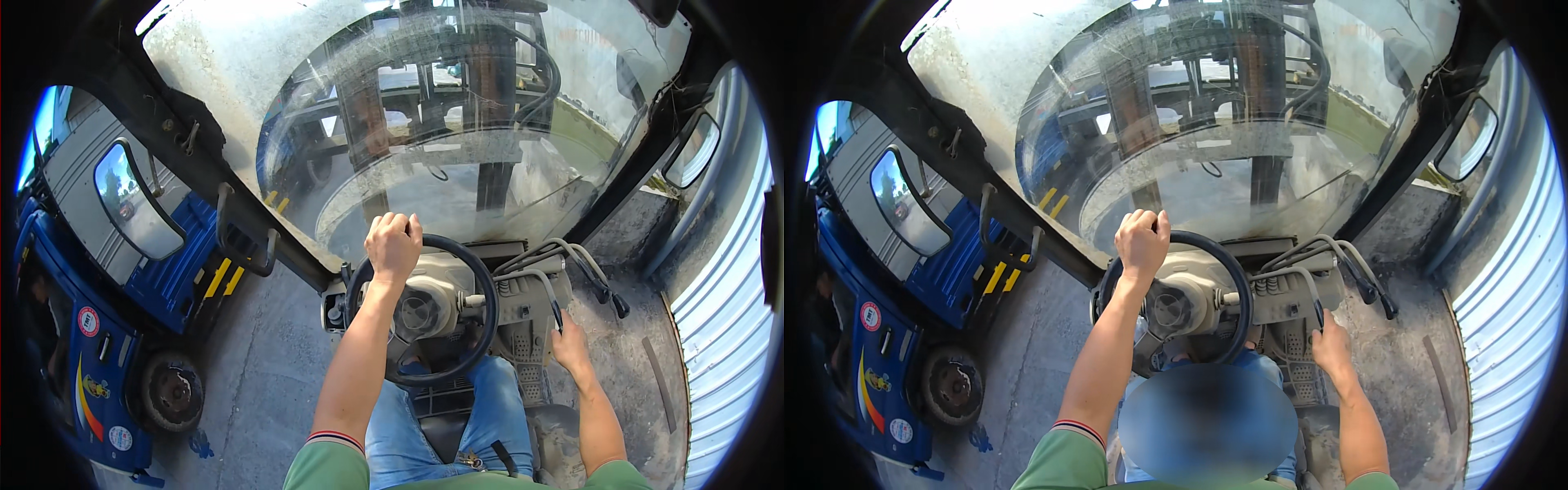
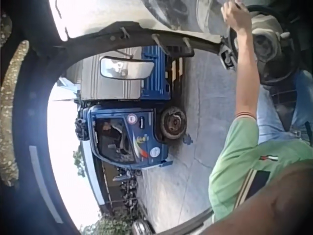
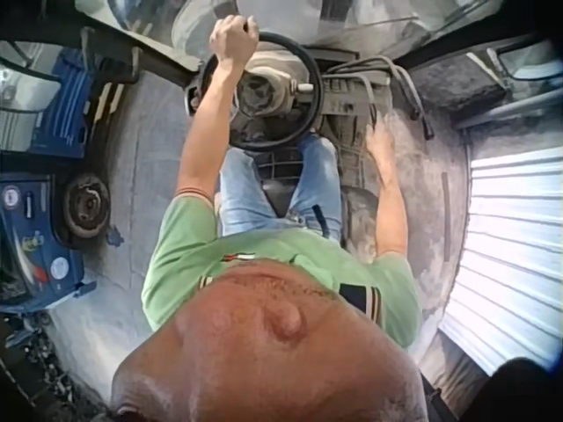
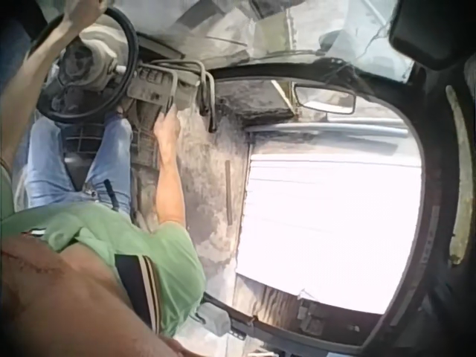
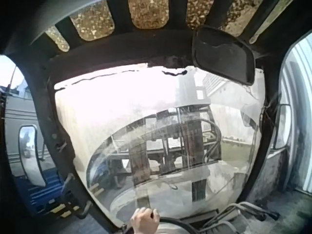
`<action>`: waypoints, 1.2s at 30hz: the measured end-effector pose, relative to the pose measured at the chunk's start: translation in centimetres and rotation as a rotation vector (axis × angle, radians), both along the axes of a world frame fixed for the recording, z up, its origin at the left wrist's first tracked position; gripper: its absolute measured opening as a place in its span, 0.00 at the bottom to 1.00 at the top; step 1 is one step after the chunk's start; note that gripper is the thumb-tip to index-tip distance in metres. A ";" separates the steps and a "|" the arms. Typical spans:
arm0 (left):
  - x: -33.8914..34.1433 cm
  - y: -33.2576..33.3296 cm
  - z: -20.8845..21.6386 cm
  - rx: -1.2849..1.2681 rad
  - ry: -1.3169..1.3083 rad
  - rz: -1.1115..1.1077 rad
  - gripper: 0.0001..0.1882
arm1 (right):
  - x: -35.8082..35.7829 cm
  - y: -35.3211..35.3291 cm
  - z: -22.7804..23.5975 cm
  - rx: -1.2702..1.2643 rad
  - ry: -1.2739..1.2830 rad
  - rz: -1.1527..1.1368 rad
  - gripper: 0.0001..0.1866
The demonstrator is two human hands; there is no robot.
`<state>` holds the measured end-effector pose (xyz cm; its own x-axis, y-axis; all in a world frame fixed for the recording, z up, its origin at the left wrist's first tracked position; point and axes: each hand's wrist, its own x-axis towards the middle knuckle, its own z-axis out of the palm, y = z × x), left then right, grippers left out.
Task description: The person enters a forklift, sits in the driver's seat, and drives the forklift through the building and outside while steering with the steering wheel and operating the control levers.
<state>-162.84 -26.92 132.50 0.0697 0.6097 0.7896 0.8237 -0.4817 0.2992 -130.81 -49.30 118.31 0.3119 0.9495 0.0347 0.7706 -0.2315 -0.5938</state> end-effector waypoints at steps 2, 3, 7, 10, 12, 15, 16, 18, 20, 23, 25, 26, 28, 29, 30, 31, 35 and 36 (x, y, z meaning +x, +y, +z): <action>0.2 0.4 0.1 0.018 0.004 0.004 0.17 | 0.1 0.5 0.3 0.001 0.008 -0.003 0.31; 0.3 0.7 0.2 0.035 0.005 -0.001 0.18 | 0.1 0.9 0.4 0.021 0.019 0.002 0.31; 0.8 0.9 -0.2 0.025 0.017 -0.009 0.18 | 0.8 1.1 -0.6 0.035 0.015 0.019 0.30; 1.4 0.6 -0.4 0.001 0.043 0.005 0.16 | 1.1 0.6 -0.1 -0.002 0.026 0.015 0.29; 1.8 0.5 0.0 0.015 0.047 0.002 0.16 | 1.4 0.6 0.3 0.010 0.032 0.014 0.29; 2.4 0.2 0.5 0.037 0.044 0.002 0.17 | 2.3 0.3 0.1 0.018 0.019 0.011 0.29; 2.6 0.1 0.6 0.044 0.040 0.005 0.17 | 2.5 0.3 0.1 0.014 0.002 0.011 0.30; 3.2 -0.2 0.9 0.042 0.048 -0.002 0.17 | 2.8 -0.1 0.7 0.010 0.011 0.008 0.30; 3.7 -0.5 1.1 0.038 0.056 -0.010 0.17 | 3.1 -0.5 0.7 0.005 0.019 0.004 0.30; 4.7 -0.7 1.5 0.006 0.087 -0.044 0.17 | 3.4 -0.9 0.5 0.030 0.015 0.013 0.30; 5.8 -0.8 1.9 -0.011 0.102 -0.076 0.16 | 3.0 -1.0 1.6 -0.001 -0.008 0.003 0.30; 6.6 -1.0 2.0 0.013 0.107 -0.098 0.16 | 2.9 -0.9 1.6 0.004 -0.006 0.003 0.30; 8.9 -1.4 1.9 0.015 0.128 -0.170 0.14 | 3.1 -1.0 1.6 0.064 -0.027 -0.022 0.25; 10.0 -2.0 1.7 -0.002 0.165 -0.212 0.13 | 3.1 -0.9 1.8 0.067 -0.027 -0.022 0.25; 11.3 -2.7 1.4 -0.013 0.176 -0.295 0.12 | 3.1 -0.8 2.0 0.042 -0.021 -0.028 0.25; 12.5 -3.7 1.0 -0.024 0.187 -0.375 0.12 | 3.0 -0.6 2.2 0.018 -0.015 -0.033 0.25; 13.7 -11.9 -3.3 -0.085 0.265 -0.695 0.13 | 2.5 0.2 2.9 -0.024 -0.025 -0.001 0.29; 12.4 -14.3 -4.2 -0.117 0.275 -0.737 0.14 | 2.6 0.2 3.0 -0.015 -0.011 -0.005 0.29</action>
